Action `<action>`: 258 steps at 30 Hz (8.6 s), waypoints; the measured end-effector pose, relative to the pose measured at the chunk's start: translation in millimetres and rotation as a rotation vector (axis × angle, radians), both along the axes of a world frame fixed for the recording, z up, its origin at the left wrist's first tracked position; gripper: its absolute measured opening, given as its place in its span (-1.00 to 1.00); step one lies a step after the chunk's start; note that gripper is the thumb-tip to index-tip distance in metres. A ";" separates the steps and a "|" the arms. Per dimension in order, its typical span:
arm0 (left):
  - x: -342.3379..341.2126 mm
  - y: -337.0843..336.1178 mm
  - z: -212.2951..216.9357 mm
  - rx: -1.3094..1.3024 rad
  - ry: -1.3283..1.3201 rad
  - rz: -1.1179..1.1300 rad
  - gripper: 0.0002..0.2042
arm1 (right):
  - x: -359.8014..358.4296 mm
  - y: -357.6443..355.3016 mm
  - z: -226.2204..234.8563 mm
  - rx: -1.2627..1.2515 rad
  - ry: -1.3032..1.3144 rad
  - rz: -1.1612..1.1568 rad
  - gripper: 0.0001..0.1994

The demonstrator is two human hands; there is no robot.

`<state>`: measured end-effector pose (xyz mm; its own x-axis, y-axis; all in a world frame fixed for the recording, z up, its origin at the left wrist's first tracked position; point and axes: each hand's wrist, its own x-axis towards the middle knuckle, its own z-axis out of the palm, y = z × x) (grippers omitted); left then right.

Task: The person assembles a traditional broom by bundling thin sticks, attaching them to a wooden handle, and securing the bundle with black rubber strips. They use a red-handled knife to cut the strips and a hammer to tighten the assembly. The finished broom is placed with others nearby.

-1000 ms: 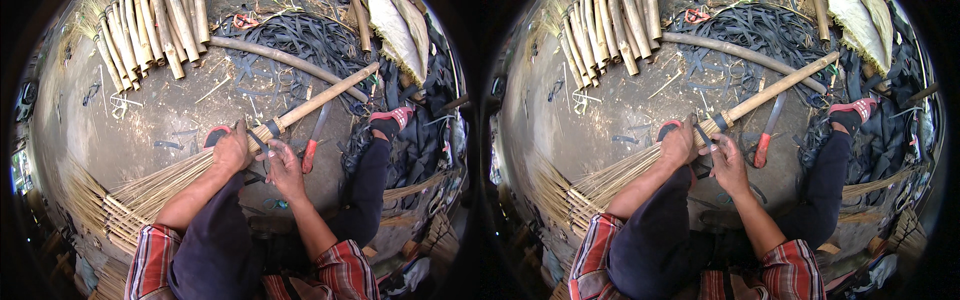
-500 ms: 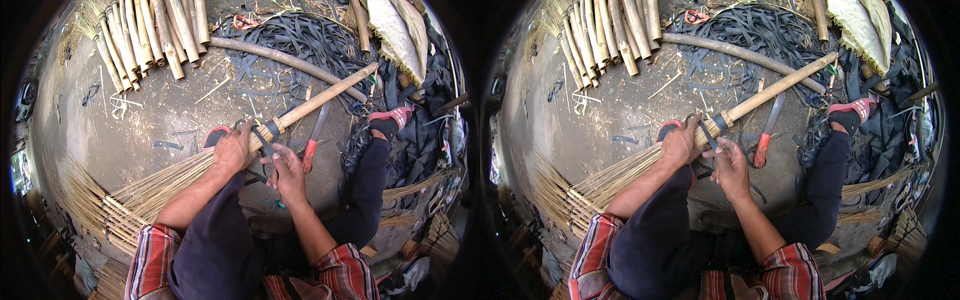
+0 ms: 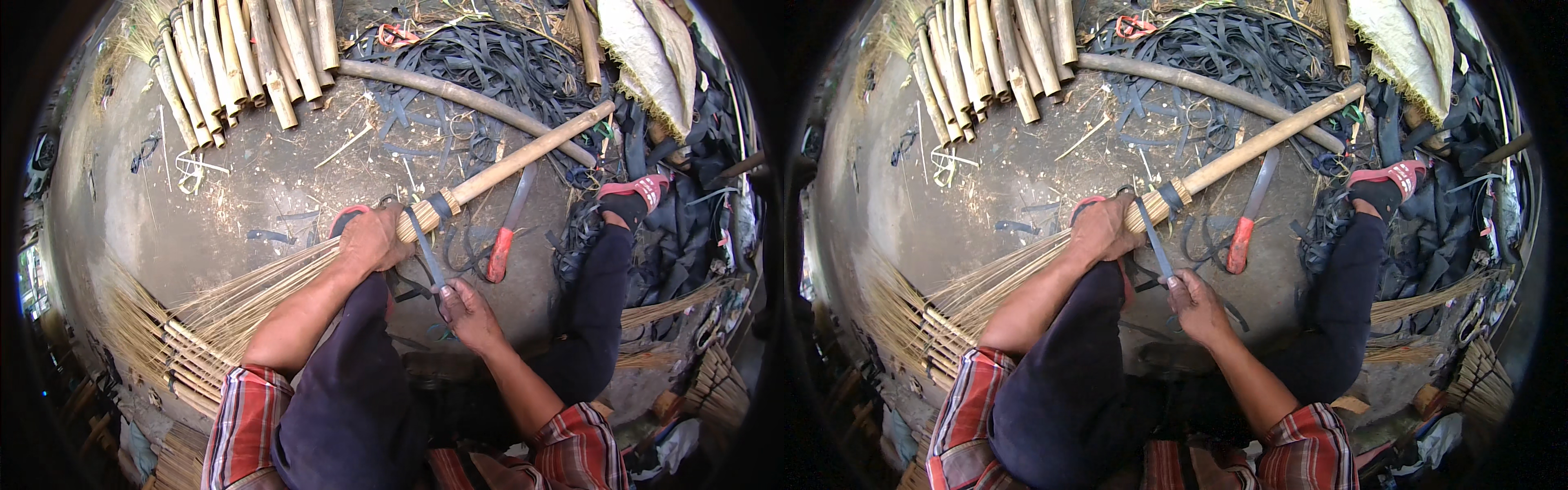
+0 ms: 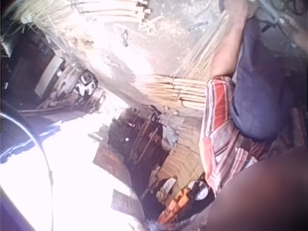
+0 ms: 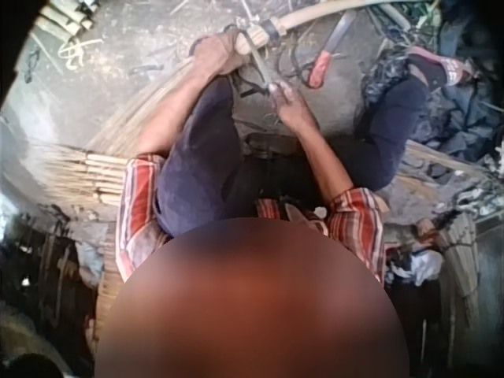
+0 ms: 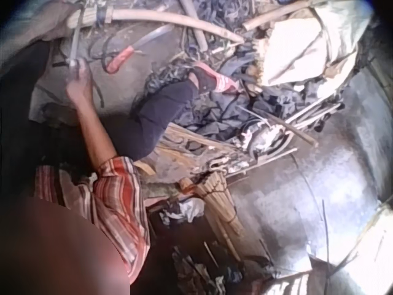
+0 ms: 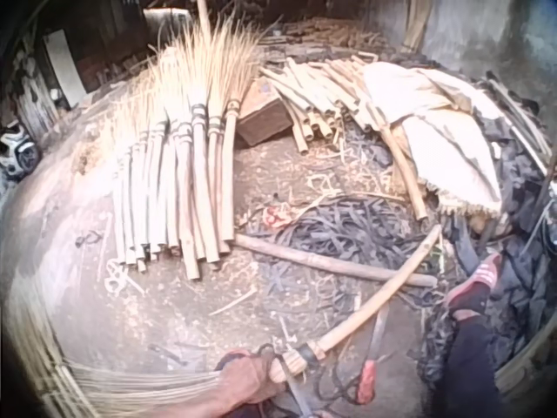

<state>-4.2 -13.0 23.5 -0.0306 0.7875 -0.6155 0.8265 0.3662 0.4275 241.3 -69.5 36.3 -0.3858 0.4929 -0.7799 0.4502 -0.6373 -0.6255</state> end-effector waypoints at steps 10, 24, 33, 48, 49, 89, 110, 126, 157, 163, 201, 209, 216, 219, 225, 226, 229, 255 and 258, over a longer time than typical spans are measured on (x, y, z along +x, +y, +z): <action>-16.7 4.7 56.1 -0.170 -0.672 -0.159 -0.45 | -2.7 60.1 -66.7 1.087 -0.192 0.283 -0.82; -15.8 3.0 24.4 -0.040 -0.136 -0.118 -0.38 | -38.1 112.4 12.8 0.335 -0.406 0.868 -0.57; 9.2 -15.0 -0.6 0.013 0.130 -0.111 -0.45 | -104.2 112.5 -6.7 0.547 -0.151 0.236 -0.66; 15.1 -26.5 -13.8 0.180 0.113 -0.067 -0.36 | -67.9 63.8 -0.1 0.487 -0.077 0.054 -0.76; 13.6 -24.0 -11.8 0.178 0.110 -0.065 -0.36 | -67.0 58.9 1.3 0.468 -0.058 0.027 -0.76; -16.8 21.8 19.5 -0.364 -0.500 -0.142 -0.10 | -52.6 37.8 -27.3 -0.224 0.246 -0.519 -0.68; 12.0 -29.4 -22.0 0.460 0.259 -0.200 -0.53 | -61.7 36.2 24.6 -0.059 0.044 -0.268 -0.68; 12.1 -12.4 -54.5 0.369 0.391 -0.193 -0.85 | -31.4 -7.1 103.0 0.331 -0.006 0.058 -0.71; -4.2 3.0 -14.2 0.050 -0.035 -0.178 -0.22 | 26.3 -14.0 75.8 0.313 -0.023 0.003 -0.71; -15.0 7.6 6.4 0.069 -0.258 -0.067 -0.33 | 57.4 -23.1 66.8 0.351 -0.030 0.144 -0.70; 12.9 -14.5 -7.6 0.201 0.006 -0.050 -0.33 | -62.0 147.4 5.3 0.959 -0.413 0.981 -0.84; 5.4 -5.5 -14.3 0.033 -0.136 0.147 -0.21 | -11.1 99.7 -16.4 0.664 -0.002 0.507 -0.77; -0.9 -5.7 -25.5 0.042 -0.479 0.432 -0.02 | -32.8 56.7 -53.1 0.824 -0.100 0.293 -0.80; 1.0 -4.0 -26.3 0.074 -0.337 0.388 -0.05 | -50.4 29.9 -61.3 0.651 -0.085 0.065 -0.77; 3.0 5.6 -18.8 -0.036 -0.193 0.239 -0.14 | -57.9 21.2 -58.6 0.960 -0.232 -0.139 -0.79; 3.3 6.4 -17.7 -0.041 -0.192 0.242 -0.15 | -60.1 21.1 -57.7 1.000 -0.236 -0.163 -0.78; 3.7 8.0 -15.7 -0.050 -0.196 0.223 -0.13 | -70.6 17.1 -57.0 1.066 -0.281 -0.214 -0.74; -11.9 12.8 5.4 -0.037 -0.173 -0.049 -0.21 | -5.5 110.5 -15.2 1.263 -0.409 0.327 -0.48; -21.7 18.0 27.6 0.018 -0.091 -0.107 -0.23 | -13.6 136.2 0.6 1.482 -0.427 0.640 -0.28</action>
